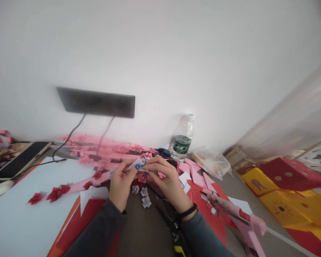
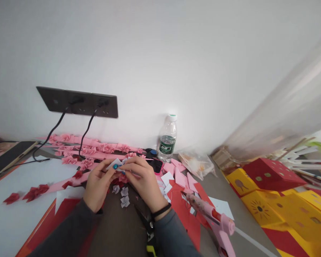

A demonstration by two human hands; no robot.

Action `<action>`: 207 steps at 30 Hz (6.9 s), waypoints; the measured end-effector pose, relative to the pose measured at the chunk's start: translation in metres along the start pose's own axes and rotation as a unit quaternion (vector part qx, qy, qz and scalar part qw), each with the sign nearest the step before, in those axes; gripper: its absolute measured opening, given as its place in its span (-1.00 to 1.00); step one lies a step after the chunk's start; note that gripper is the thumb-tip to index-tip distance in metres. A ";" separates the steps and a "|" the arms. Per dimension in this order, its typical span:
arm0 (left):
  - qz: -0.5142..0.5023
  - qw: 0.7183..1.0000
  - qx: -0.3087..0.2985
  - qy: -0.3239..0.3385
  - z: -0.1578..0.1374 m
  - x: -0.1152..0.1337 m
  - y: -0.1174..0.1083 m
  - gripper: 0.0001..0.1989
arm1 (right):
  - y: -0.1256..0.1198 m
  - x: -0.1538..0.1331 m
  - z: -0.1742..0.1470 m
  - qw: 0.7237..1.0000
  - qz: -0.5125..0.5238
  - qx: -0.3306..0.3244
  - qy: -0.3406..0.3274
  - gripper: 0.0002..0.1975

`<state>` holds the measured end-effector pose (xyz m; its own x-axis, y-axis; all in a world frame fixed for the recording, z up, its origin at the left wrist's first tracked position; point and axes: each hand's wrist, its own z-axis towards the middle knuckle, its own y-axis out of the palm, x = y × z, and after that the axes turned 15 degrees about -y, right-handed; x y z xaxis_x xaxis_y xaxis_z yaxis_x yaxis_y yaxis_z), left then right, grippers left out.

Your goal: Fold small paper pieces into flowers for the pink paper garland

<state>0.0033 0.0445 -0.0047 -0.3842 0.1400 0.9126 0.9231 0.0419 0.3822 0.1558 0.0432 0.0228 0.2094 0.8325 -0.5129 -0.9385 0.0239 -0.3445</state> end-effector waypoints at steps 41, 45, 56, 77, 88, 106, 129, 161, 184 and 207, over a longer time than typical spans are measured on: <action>0.134 0.989 -0.043 0.045 -0.007 0.007 0.006 -0.88 | 0.003 0.008 0.000 0.960 0.190 0.066 0.194 -0.77; 0.131 0.990 -0.027 0.047 -0.006 0.006 0.005 -0.85 | 0.004 0.007 0.000 0.956 0.199 0.049 0.209 -0.76; 0.042 0.999 0.012 -0.025 -0.003 -0.005 0.002 -0.72 | 0.006 0.002 0.002 0.956 0.183 0.029 0.226 -0.69; -0.011 0.999 0.024 -0.045 -0.004 -0.007 0.003 -0.70 | 0.004 0.001 0.002 0.954 0.219 0.035 0.202 -0.74; 0.083 0.997 0.003 0.007 -0.004 -0.005 0.001 -0.80 | 0.003 0.004 0.000 0.949 0.232 0.016 0.214 -0.68; 0.053 0.998 0.029 0.015 -0.002 -0.001 0.000 -0.81 | 0.006 0.000 -0.004 0.968 0.183 -0.031 0.170 -0.77; 0.229 0.956 -0.027 0.181 -0.004 0.001 -0.001 -0.77 | 0.003 0.013 -0.002 0.890 0.319 0.187 0.268 -0.73; 0.084 0.996 -0.006 0.033 0.001 -0.003 -0.004 -0.86 | 0.004 0.004 -0.001 0.904 0.305 0.073 0.290 -0.66; 0.089 0.996 -0.015 0.006 0.001 0.001 -0.002 -0.86 | 0.003 0.001 0.001 0.933 0.258 0.037 0.249 -0.67; 0.130 0.991 -0.008 0.033 -0.001 0.001 -0.002 -0.78 | 0.003 0.000 0.003 0.941 0.232 0.038 0.244 -0.72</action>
<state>0.0010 0.0437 -0.0050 -0.1332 0.0796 0.9879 0.9910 -0.0025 0.1338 0.1517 0.0444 0.0240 -0.1430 0.4111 -0.9003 -0.9732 -0.2241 0.0523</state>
